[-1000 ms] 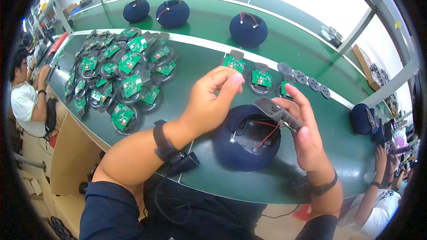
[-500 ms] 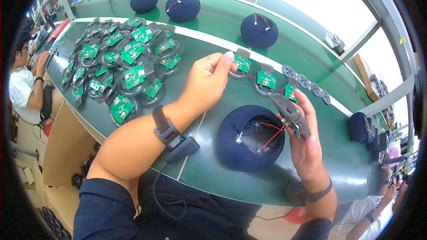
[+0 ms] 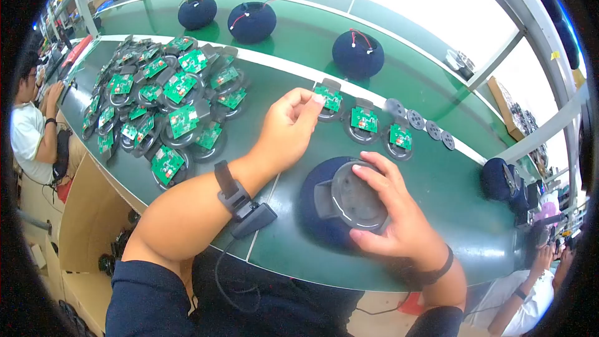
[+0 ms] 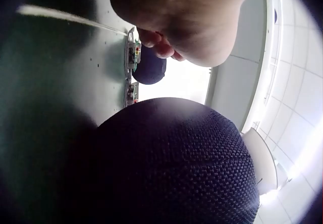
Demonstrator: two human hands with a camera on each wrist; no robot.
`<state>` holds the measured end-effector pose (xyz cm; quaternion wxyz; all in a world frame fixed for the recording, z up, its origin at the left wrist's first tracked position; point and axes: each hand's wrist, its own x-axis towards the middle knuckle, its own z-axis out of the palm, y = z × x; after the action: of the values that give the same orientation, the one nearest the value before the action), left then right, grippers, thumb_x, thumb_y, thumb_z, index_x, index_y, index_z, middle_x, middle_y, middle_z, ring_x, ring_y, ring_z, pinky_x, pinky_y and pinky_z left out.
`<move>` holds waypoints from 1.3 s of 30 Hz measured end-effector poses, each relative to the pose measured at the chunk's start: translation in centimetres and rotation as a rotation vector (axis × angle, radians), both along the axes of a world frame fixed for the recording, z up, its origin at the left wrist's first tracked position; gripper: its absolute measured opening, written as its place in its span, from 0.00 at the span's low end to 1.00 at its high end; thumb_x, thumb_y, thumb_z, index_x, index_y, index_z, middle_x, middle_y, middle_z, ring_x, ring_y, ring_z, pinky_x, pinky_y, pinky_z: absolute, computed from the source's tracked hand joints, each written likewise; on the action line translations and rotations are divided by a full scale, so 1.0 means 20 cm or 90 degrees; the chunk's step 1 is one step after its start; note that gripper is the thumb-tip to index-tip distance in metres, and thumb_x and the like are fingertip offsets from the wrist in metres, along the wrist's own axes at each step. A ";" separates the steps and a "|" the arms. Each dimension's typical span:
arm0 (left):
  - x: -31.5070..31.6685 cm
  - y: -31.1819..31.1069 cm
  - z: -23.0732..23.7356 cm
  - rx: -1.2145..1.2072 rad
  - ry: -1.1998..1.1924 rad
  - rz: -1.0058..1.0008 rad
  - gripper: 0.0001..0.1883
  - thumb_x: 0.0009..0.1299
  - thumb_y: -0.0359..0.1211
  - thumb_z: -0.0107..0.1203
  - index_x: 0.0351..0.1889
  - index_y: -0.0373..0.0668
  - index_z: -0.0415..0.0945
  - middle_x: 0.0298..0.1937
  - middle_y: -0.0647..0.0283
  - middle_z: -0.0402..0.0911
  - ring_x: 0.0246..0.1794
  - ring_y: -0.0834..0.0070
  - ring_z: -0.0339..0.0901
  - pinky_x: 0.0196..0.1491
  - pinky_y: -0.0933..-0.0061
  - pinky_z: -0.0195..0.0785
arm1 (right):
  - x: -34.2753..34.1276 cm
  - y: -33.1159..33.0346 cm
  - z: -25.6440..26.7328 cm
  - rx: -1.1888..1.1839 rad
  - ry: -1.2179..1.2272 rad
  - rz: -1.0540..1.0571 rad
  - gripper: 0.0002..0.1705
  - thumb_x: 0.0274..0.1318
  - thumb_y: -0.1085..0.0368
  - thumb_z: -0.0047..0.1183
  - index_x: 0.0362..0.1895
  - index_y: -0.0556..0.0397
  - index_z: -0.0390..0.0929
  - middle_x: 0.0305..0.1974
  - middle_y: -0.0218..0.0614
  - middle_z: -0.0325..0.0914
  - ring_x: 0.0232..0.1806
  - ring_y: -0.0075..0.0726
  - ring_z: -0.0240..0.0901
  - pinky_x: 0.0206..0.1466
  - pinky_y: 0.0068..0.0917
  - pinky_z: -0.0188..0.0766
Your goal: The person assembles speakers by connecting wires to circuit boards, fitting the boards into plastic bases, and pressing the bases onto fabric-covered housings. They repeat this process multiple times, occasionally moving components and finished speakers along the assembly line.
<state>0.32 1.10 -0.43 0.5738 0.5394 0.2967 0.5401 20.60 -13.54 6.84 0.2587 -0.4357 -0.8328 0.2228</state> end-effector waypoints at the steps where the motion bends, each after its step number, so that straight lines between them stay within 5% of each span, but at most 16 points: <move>1: 0.00 0.00 0.00 0.006 -0.003 -0.005 0.09 0.80 0.38 0.51 0.43 0.43 0.76 0.23 0.74 0.69 0.21 0.88 0.62 0.23 0.83 0.54 | 0.00 0.00 0.01 -0.017 0.014 -0.001 0.52 0.41 0.55 0.71 0.72 0.52 0.63 0.70 0.59 0.57 0.71 0.65 0.59 0.72 0.49 0.60; 6: 0.00 0.03 -0.01 -0.006 -0.016 0.043 0.08 0.79 0.38 0.52 0.44 0.44 0.75 0.23 0.74 0.69 0.20 0.88 0.62 0.22 0.83 0.53 | -0.03 -0.01 0.02 0.022 -0.014 -0.017 0.61 0.33 0.44 0.80 0.71 0.51 0.64 0.69 0.58 0.58 0.70 0.64 0.62 0.70 0.47 0.63; 11: -0.03 0.12 -0.04 0.023 -0.061 0.117 0.08 0.80 0.38 0.51 0.45 0.44 0.74 0.24 0.74 0.69 0.21 0.89 0.61 0.23 0.84 0.53 | -0.02 0.01 0.03 0.037 0.003 -0.061 0.59 0.33 0.46 0.80 0.70 0.52 0.66 0.68 0.56 0.60 0.70 0.61 0.62 0.71 0.47 0.62; 17: -0.03 0.18 -0.07 -0.020 -0.096 0.181 0.08 0.79 0.39 0.51 0.45 0.45 0.73 0.27 0.74 0.67 0.23 0.89 0.59 0.24 0.85 0.52 | 0.25 0.30 0.05 0.203 0.163 -0.315 0.54 0.40 0.50 0.76 0.69 0.56 0.65 0.66 0.46 0.65 0.70 0.46 0.63 0.73 0.39 0.57; 27: -0.01 0.18 -0.09 -0.009 -0.065 0.180 0.10 0.79 0.40 0.52 0.45 0.44 0.72 0.26 0.75 0.65 0.24 0.89 0.59 0.25 0.84 0.52 | 0.76 0.89 -0.01 0.197 -0.078 -0.679 0.56 0.44 0.39 0.71 0.71 0.56 0.63 0.69 0.57 0.60 0.70 0.61 0.60 0.72 0.47 0.61; 37: 0.00 0.18 -0.07 -0.024 -0.070 0.168 0.10 0.80 0.40 0.51 0.45 0.43 0.73 0.25 0.75 0.65 0.24 0.90 0.59 0.25 0.85 0.50 | 1.15 1.00 -0.19 0.130 -0.017 -0.783 0.64 0.43 0.34 0.70 0.74 0.59 0.56 0.71 0.58 0.57 0.70 0.63 0.59 0.73 0.49 0.59; 39: 0.00 0.18 -0.08 -0.014 -0.079 0.151 0.10 0.80 0.40 0.51 0.46 0.43 0.73 0.25 0.76 0.65 0.24 0.90 0.58 0.24 0.85 0.49 | 1.21 0.96 -0.21 0.267 -0.073 -0.750 0.62 0.44 0.36 0.70 0.73 0.61 0.57 0.71 0.60 0.57 0.72 0.61 0.59 0.73 0.47 0.58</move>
<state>0.28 4.71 -1.94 0.5289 0.4596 0.3282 0.6335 44.89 5.72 2.67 0.3731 -0.7727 -0.4915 -0.1486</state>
